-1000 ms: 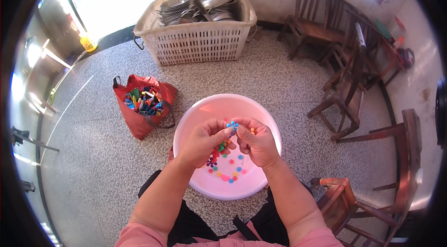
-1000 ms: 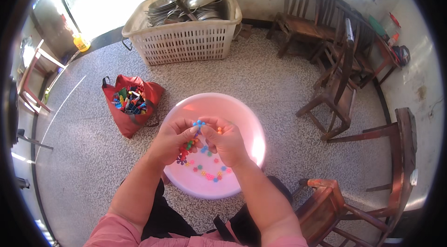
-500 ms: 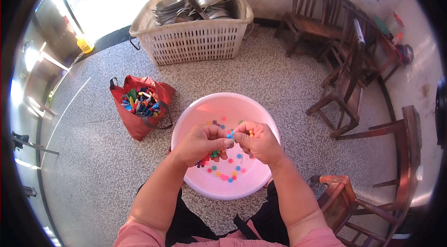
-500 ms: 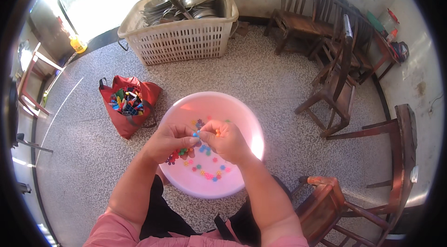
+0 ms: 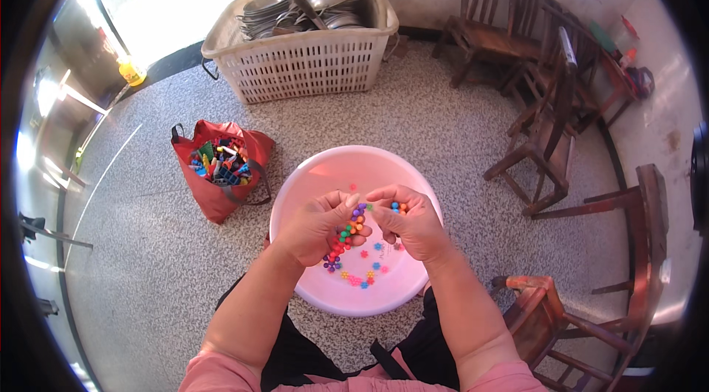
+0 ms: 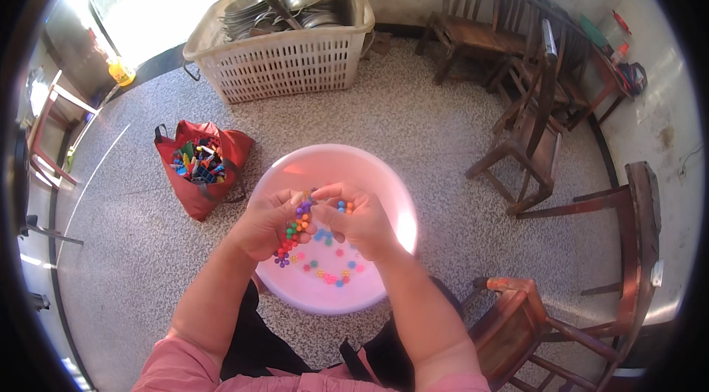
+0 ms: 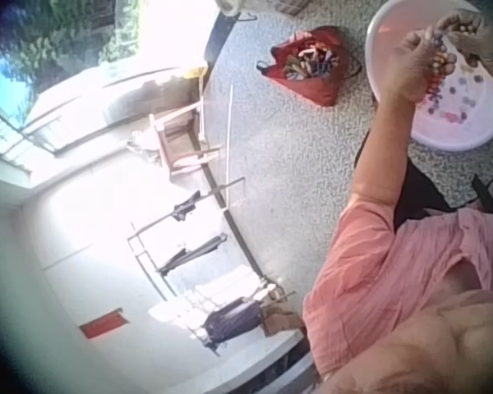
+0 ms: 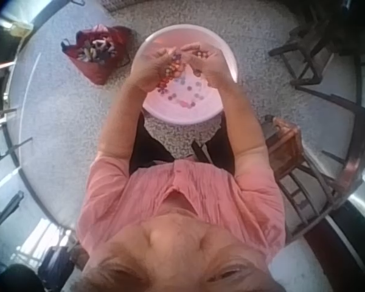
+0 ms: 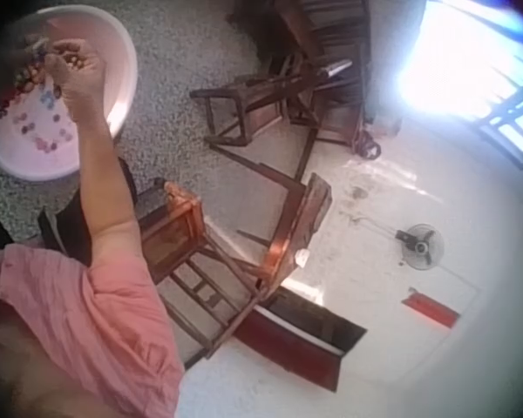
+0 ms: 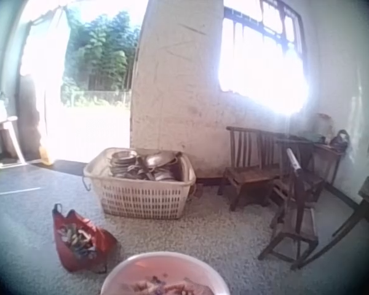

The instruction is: The recorder is assembling colorful plastic star-shaped toy pieces into chains or clusters.

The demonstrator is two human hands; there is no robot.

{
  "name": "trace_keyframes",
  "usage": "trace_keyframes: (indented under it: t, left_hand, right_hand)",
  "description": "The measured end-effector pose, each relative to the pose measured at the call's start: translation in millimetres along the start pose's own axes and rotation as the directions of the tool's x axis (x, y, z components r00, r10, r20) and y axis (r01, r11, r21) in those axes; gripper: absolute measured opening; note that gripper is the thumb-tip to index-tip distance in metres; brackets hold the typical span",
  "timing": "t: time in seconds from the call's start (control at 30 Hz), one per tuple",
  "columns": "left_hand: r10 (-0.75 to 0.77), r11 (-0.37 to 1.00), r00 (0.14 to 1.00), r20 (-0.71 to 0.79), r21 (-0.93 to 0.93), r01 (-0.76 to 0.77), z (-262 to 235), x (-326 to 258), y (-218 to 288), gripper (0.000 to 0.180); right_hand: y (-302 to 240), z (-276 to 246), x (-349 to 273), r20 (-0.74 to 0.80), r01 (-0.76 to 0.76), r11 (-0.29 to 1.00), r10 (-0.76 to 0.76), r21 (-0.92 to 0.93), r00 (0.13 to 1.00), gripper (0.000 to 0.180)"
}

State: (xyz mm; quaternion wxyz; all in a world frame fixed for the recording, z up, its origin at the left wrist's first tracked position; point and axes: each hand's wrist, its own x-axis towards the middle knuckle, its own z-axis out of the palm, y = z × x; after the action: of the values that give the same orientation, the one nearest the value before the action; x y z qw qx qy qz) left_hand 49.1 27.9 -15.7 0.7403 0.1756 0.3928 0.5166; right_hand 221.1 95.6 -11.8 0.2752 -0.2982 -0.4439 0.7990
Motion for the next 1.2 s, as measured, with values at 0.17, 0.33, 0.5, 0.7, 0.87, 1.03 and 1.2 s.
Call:
trace_keyframes:
  t: [0.17, 0.33, 0.5, 0.7, 0.87, 1.03, 1.2]
  left_hand:
    - [-0.051, 0.997, 0.999, -0.015, 0.063, 0.052, 10, -5, 0, 0.026]
    - [-0.035, 0.971, 0.999, 0.006, 0.238, 0.033, 6, -8, 4, 0.028]
    - [0.008, 0.964, 0.998, 0.056, 0.265, -0.023, 4, -9, 2, 0.026]
    - [0.062, 0.993, 0.996, 0.056, 0.102, -0.067, 10, -12, 3, 0.020]
    - [0.069, 0.993, 0.998, 0.012, 0.099, -0.070, -1, -8, 1, 0.023]
    - [-0.018, 0.994, 1.000, -0.024, 0.111, 0.020, 4, -10, 4, 0.032]
    - [-0.041, 0.993, 0.998, -0.044, 0.113, 0.046, 9, -12, 6, 0.031]
  right_hand:
    - [8, 3, 2, 0.040, 0.255, 0.898, -0.258, -0.360, 0.965, 0.015]
    - [4, 2, 1, 0.051, 0.252, 0.874, -0.254, -0.414, 0.966, 0.016]
    - [6, 0, 0, 0.090, 0.191, 0.920, -0.170, -0.343, 0.981, 0.017]
    - [11, 2, 3, 0.064, -0.025, 0.967, 0.009, 0.253, 0.998, 0.015]
    - [-2, 8, 2, -0.054, 0.007, 0.880, 0.022, 0.475, 0.998, 0.011]
    - [8, 4, 1, 0.008, 0.068, 0.992, -0.068, -0.102, 0.998, 0.017]
    - [11, 6, 2, 0.062, 0.151, 0.936, -0.138, -0.319, 0.988, 0.019]
